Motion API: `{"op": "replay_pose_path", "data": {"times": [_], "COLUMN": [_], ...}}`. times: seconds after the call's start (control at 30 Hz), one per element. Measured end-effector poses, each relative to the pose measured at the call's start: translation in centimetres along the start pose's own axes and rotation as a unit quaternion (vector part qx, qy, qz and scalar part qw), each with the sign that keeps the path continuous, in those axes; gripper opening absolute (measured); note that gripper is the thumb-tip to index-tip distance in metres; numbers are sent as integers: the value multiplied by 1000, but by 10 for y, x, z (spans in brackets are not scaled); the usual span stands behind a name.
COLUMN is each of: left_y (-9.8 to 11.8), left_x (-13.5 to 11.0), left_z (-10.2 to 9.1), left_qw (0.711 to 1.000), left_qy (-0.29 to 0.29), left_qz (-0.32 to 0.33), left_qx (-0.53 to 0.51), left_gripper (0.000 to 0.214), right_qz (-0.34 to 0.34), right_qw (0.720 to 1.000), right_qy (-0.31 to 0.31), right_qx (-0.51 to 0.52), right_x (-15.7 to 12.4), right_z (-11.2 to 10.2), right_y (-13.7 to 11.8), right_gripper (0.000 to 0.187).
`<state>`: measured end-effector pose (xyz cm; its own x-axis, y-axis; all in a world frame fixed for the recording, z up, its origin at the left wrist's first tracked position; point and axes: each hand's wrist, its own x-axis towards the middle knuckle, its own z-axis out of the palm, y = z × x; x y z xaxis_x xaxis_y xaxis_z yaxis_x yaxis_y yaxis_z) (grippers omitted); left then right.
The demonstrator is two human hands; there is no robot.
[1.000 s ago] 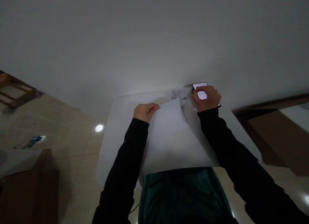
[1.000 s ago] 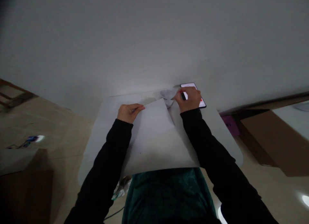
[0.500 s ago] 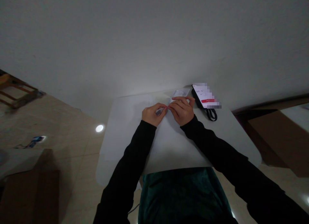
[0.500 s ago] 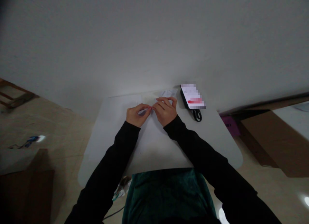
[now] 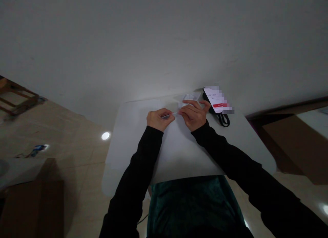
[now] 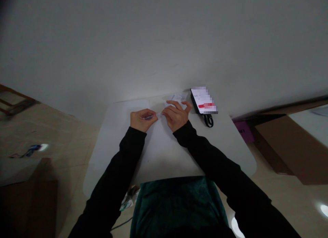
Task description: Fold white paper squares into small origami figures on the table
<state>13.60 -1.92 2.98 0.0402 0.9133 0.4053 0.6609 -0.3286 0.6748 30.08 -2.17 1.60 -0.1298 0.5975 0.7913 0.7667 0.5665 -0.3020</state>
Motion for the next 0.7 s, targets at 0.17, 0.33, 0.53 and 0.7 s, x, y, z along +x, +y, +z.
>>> {"op": "replay_pose_path", "data": {"times": [0.17, 0.33, 0.53, 0.7], "left_y": [-12, -29, -34, -2], "left_x": [3, 9, 17, 17], "left_z": [-2, -15, -48, -40], "left_qw": [1000, 998, 987, 964], "left_qy": [-2, 1, 154, 95], "left_qz": [-22, -40, -7, 182], "left_qx": [12, 39, 44, 168], "left_gripper": [11, 12, 22, 32], "right_qz": [29, 53, 72, 45], "right_qw": [999, 996, 989, 998], "right_qy": [20, 67, 104, 23], "right_qx": [-11, -36, -81, -40], "right_x": [0, 7, 14, 17], "right_z": [1, -14, -31, -30], "right_y": [10, 34, 59, 49], "right_gripper": [24, 22, 17, 21]}}
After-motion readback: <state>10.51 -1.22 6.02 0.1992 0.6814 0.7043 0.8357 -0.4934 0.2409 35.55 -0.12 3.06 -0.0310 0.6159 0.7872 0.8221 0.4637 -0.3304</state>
